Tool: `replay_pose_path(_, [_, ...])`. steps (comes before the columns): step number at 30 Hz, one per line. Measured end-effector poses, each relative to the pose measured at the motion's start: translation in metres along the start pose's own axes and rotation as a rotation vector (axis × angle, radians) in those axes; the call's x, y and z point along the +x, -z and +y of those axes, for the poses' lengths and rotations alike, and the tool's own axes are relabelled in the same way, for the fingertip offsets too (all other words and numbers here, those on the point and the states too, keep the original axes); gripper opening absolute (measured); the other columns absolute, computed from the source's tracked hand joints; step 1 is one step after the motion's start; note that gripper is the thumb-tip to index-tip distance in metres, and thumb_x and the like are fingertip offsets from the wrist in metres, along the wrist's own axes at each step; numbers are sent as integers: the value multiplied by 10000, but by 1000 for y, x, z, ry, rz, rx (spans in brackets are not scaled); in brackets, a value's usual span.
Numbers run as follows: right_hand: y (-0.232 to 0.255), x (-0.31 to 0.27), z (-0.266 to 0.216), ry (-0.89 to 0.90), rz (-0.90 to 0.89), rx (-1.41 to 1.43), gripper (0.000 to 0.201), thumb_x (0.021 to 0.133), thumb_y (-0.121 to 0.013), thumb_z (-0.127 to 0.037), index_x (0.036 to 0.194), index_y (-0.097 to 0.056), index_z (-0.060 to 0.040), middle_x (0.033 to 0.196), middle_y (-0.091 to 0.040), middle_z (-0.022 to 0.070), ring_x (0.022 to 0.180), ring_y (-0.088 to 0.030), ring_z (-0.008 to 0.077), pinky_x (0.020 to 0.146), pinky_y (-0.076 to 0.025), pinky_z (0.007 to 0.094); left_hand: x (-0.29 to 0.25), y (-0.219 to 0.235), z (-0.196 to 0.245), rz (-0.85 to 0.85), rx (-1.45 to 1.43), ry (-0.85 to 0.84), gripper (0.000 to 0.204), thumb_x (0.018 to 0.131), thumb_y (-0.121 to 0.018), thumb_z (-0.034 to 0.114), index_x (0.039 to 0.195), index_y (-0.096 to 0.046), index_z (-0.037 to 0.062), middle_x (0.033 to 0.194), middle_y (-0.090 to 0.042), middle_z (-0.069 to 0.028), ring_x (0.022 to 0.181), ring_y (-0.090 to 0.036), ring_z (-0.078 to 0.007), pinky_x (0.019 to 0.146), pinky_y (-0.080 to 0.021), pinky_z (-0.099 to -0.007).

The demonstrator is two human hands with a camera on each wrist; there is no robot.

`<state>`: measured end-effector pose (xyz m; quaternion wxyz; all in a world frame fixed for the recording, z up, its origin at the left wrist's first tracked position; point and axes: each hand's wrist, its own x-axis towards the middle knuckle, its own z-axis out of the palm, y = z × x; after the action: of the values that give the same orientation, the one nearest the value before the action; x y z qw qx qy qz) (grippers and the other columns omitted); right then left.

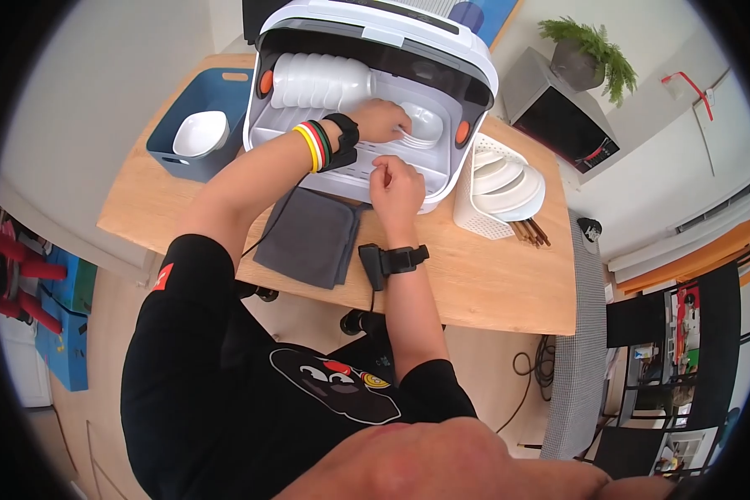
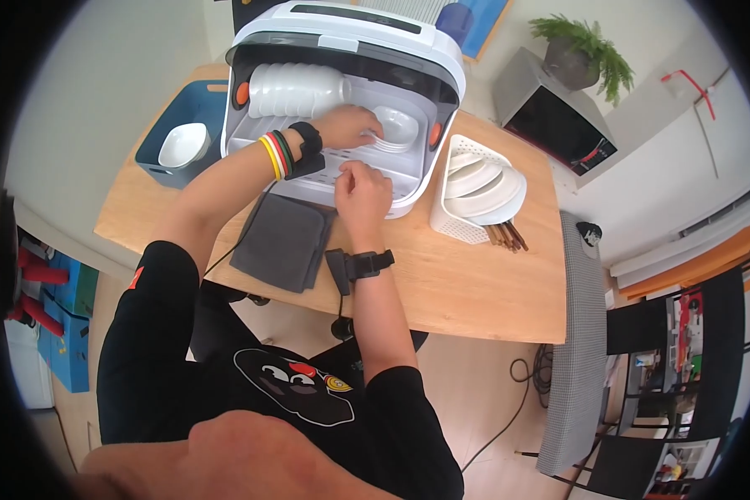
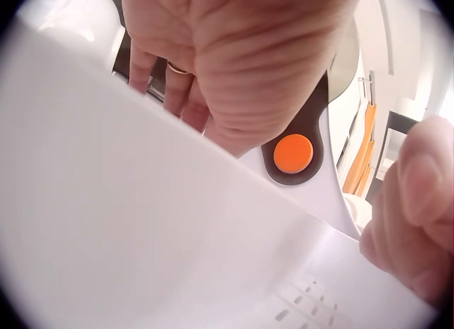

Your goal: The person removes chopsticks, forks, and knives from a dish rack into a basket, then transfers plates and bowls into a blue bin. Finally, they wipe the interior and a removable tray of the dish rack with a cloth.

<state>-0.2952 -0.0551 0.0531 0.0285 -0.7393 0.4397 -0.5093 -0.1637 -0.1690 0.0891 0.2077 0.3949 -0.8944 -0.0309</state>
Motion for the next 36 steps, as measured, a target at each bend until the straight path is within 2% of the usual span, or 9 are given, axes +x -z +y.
replay_pose_path(6, [-2,-1,1,-2,-3,-5,68,728,-580,-79,759,-630,-114,608,-586,25,627,-562,218,620,-375,354,1,-1,-4,0,-96,18,133,771,-655,177,886,-672,113,920,-660,-57,925,-588,-272,818,-451,-372])
replay_pose_path(8, [-2,0,1,0,-4,-2,68,727,-580,-81,759,-629,-116,605,-583,23,626,-562,218,621,-376,355,1,0,-4,22,-151,8,126,746,-658,150,858,-677,95,870,-660,-97,852,-614,-284,755,-476,-380])
replay_pose_path(12, [-2,-1,3,5,-8,15,65,724,-580,-85,757,-625,-118,601,-574,17,627,-560,214,622,-374,355,1,5,0,43,-166,5,132,760,-653,170,859,-676,86,853,-659,-113,836,-615,-292,745,-473,-383])
replay_pose_path(18, [-1,-1,1,9,-16,21,62,722,-579,-84,762,-617,-112,608,-566,9,628,-556,205,619,-367,346,4,11,7,222,-319,18,180,821,-617,185,905,-658,31,825,-654,-157,776,-615,-308,703,-466,-363])
replay_pose_path(26, [-1,0,2,-6,-32,29,91,743,-582,-91,817,-633,-104,623,-569,16,622,-560,210,623,-380,353,2,27,18,314,-526,100,229,845,-633,220,945,-666,16,828,-670,-97,751,-613,-185,717,-475,-308])
replay_pose_path(32, [0,1,0,-30,-18,58,133,755,-576,-83,866,-648,-95,664,-591,38,651,-576,227,647,-404,359,-51,73,48,311,-539,93,231,843,-640,211,962,-663,14,826,-662,-87,744,-597,-149,692,-475,-281])
replay_pose_path(33, [0,0,0,-30,-12,52,145,754,-572,-75,874,-650,-92,679,-599,45,657,-578,230,651,-409,361,-68,86,56,279,-569,176,227,849,-635,202,967,-660,10,831,-660,-88,745,-597,-148,693,-473,-259])
replay_pose_path(36, [-1,-1,3,-17,-16,37,167,754,-556,-56,886,-652,-91,704,-612,55,657,-574,233,650,-409,362,-119,107,52,382,-495,170,204,841,-648,175,962,-664,12,854,-669,-92,758,-614,-177,718,-487,-270])
